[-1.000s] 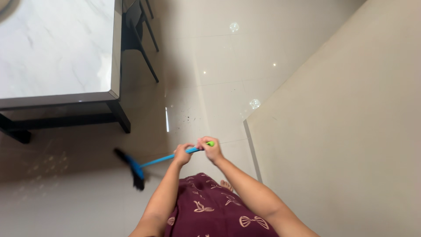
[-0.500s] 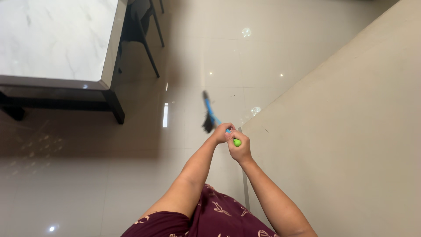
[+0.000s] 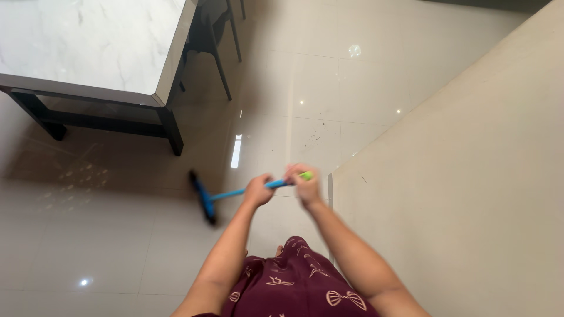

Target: The person sweeps the floor using a broom and a dustpan.

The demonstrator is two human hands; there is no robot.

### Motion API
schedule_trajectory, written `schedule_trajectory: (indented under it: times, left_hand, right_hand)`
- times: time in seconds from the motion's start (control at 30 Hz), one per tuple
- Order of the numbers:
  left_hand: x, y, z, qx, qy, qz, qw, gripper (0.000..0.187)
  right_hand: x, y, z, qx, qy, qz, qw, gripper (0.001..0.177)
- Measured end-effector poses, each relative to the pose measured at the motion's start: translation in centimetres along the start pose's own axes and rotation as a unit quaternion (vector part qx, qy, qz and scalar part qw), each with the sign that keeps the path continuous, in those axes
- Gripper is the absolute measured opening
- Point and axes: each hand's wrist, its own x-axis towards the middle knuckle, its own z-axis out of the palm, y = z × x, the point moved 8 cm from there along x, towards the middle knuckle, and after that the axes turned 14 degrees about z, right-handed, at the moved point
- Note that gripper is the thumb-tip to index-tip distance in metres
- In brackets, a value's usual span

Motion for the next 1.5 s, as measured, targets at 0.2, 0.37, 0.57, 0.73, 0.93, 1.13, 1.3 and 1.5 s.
schedule_trajectory:
  times: [0.2, 0.37, 0.57, 0.73, 0.93, 1.13, 1.3, 1.5]
  left_hand:
    - [-7.8, -9.0, 5.5, 0.021, -0.140, -0.102, 0.985, 0.025]
    - [-2.7, -3.3, 12.0, -0.095, -0.104, -0.010, 0.990, 0.030]
    - [4.6, 7.7, 19.4, -0.246, -0.046, 0.167, 0.954, 0.029]
    - [6.4, 8.4, 21.3, -0.210, -0.086, 0.218, 0.949, 0.028]
    - [9.3, 6.1, 19.9, -0.059, -0.195, 0.123, 0.971, 0.029]
    - [8.0, 15.2, 15.3, -0.153, -0.109, 0.231, 0.955, 0.027]
    - [1.3, 21.7, 10.5, -0.262, -0.068, 0.187, 0.944, 0.025]
    - [-1.5, 9.5, 16.4, -0.270, -0.052, -0.103, 0.956, 0.022]
  right_hand:
    - [-4.5, 13.8, 2.0, 0.017, -0.039, 0.103, 0.994, 0.033]
    - [-2.9, 8.9, -7.8, -0.046, 0.039, 0.047, 0.997, 0.021]
    - [-5.5, -6.4, -11.5, -0.182, 0.135, 0.021, 0.974, 0.041]
    - [-7.6, -7.4, -9.1, -0.254, 0.164, -0.078, 0.950, 0.030]
    - [-6.5, -4.1, -6.4, -0.320, 0.100, -0.122, 0.934, 0.030]
    - [-7.7, -10.6, -10.6, -0.148, 0.069, -0.104, 0.981, 0.015]
    - [-10.1, -16.6, -14.3, 0.133, -0.004, -0.121, 0.984, 0.039]
    - [-3.4, -5.0, -11.4, 0.018, 0.171, 0.080, 0.982, 0.037]
